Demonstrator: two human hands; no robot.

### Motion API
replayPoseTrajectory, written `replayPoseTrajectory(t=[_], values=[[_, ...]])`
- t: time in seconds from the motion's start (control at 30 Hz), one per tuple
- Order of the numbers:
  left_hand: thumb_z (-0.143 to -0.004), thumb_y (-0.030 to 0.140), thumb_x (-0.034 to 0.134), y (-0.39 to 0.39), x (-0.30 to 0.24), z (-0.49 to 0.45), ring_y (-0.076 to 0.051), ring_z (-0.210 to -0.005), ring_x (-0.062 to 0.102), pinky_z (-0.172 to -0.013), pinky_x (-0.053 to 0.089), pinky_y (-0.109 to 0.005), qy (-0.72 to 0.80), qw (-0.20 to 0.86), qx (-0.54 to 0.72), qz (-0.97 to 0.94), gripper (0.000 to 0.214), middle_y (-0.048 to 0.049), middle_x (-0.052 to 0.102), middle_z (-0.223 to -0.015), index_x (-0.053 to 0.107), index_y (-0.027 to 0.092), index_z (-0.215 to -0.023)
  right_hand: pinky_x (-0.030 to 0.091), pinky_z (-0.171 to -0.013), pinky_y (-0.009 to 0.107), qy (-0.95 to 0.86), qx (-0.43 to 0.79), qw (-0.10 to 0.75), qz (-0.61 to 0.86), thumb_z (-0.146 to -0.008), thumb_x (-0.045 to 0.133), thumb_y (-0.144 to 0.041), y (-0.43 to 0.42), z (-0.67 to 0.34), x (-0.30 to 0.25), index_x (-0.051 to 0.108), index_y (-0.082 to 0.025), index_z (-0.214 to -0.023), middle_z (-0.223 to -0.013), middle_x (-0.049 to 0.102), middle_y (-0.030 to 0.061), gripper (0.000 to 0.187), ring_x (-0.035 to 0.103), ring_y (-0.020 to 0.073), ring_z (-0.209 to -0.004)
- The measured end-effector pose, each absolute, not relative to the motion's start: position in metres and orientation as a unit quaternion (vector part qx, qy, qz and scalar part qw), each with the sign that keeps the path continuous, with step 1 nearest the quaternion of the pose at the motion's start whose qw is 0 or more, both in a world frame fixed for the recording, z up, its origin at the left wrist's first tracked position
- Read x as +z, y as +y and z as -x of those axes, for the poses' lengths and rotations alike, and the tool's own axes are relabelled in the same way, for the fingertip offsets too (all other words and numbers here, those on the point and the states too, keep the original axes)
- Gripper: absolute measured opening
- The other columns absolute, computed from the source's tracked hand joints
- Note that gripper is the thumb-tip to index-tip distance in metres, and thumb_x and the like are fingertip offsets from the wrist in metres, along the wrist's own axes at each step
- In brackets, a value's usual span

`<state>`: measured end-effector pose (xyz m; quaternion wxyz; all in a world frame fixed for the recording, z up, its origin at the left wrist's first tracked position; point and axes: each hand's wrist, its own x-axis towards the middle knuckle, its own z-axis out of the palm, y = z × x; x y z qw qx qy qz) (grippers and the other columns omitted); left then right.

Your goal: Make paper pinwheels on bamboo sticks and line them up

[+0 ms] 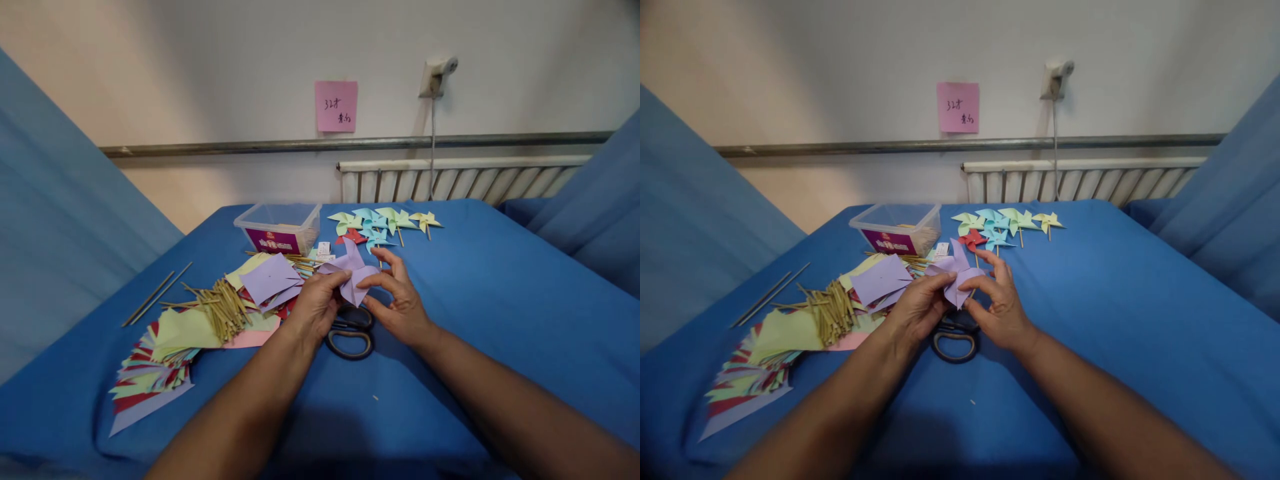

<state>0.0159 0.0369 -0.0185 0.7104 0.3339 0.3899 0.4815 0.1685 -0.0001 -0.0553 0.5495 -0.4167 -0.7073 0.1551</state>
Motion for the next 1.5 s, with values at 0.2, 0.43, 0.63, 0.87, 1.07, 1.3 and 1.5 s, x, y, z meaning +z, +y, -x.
replayPoseTrajectory(t=[0.2,0.43,0.63,0.87,1.07,1.3,1.5], values=[[-0.063,0.020,0.079,0.036,-0.021,-0.017,-0.018,-0.070,0.064,-0.066,0.051,-0.030,0.391,0.718,0.465,-0.339,0.023,-0.0042,0.073,-0.081,0.073,0.019,-0.085,0.036,-0.108,0.049,-0.682,0.189,0.559,0.433,-0.083,0.070,-0.026,0.004,-0.171,-0.057,0.074,-0.027,-0.085,-0.139,0.050,0.0052,0.005,0.045,0.0286,-0.132],[-0.062,0.019,0.080,0.034,-0.025,-0.020,-0.016,-0.063,0.061,-0.060,0.048,-0.028,0.390,0.710,0.462,-0.361,0.020,-0.0031,0.070,-0.075,0.073,0.018,-0.081,0.038,-0.104,0.048,-0.617,0.240,0.590,0.462,-0.081,0.071,-0.034,0.008,-0.172,-0.058,0.071,-0.025,-0.071,-0.123,0.062,0.0066,0.013,0.055,0.0269,-0.120],[-0.059,0.017,0.080,0.031,-0.026,-0.023,-0.015,-0.063,0.061,-0.059,0.048,-0.026,0.389,0.711,0.456,-0.367,0.022,-0.0041,0.071,-0.075,0.074,0.016,-0.080,0.042,-0.098,0.045,-0.599,0.245,0.586,0.488,-0.077,0.073,-0.034,0.010,-0.173,-0.059,0.067,-0.023,-0.065,-0.115,0.065,0.0074,0.017,0.059,0.0261,-0.112],[-0.058,0.016,0.080,0.030,-0.024,-0.024,-0.014,-0.059,0.058,-0.055,0.047,-0.025,0.406,0.708,0.449,-0.363,0.017,-0.0032,0.070,-0.071,0.074,0.018,-0.073,0.042,-0.096,0.044,-0.595,0.239,0.576,0.507,-0.076,0.073,-0.034,0.011,-0.172,-0.059,0.066,-0.023,-0.061,-0.109,0.067,0.0080,0.019,0.061,0.0260,-0.108],[-0.058,0.017,0.081,0.030,-0.026,-0.024,-0.016,-0.061,0.060,-0.058,0.048,-0.028,0.418,0.704,0.446,-0.361,0.020,-0.0039,0.072,-0.074,0.074,0.020,-0.077,0.043,-0.094,0.043,-0.591,0.240,0.571,0.517,-0.075,0.073,-0.033,0.012,-0.173,-0.060,0.066,-0.023,-0.060,-0.109,0.068,0.0077,0.019,0.062,0.0251,-0.104],[-0.059,0.017,0.081,0.031,-0.027,-0.024,-0.016,-0.061,0.060,-0.059,0.048,-0.028,0.426,0.702,0.438,-0.366,0.016,-0.0037,0.071,-0.071,0.074,0.020,-0.073,0.045,-0.091,0.042,-0.586,0.254,0.569,0.518,-0.072,0.074,-0.033,0.012,-0.172,-0.060,0.066,-0.023,-0.058,-0.104,0.068,0.0070,0.020,0.062,0.0258,-0.105],[-0.059,0.015,0.080,0.031,-0.029,-0.024,-0.015,-0.061,0.060,-0.060,0.048,-0.027,0.414,0.706,0.440,-0.371,0.015,-0.0034,0.071,-0.071,0.074,0.019,-0.073,0.044,-0.090,0.042,-0.575,0.268,0.562,0.530,-0.070,0.075,-0.034,0.012,-0.173,-0.060,0.066,-0.023,-0.057,-0.105,0.069,0.0065,0.020,0.063,0.0255,-0.102]])
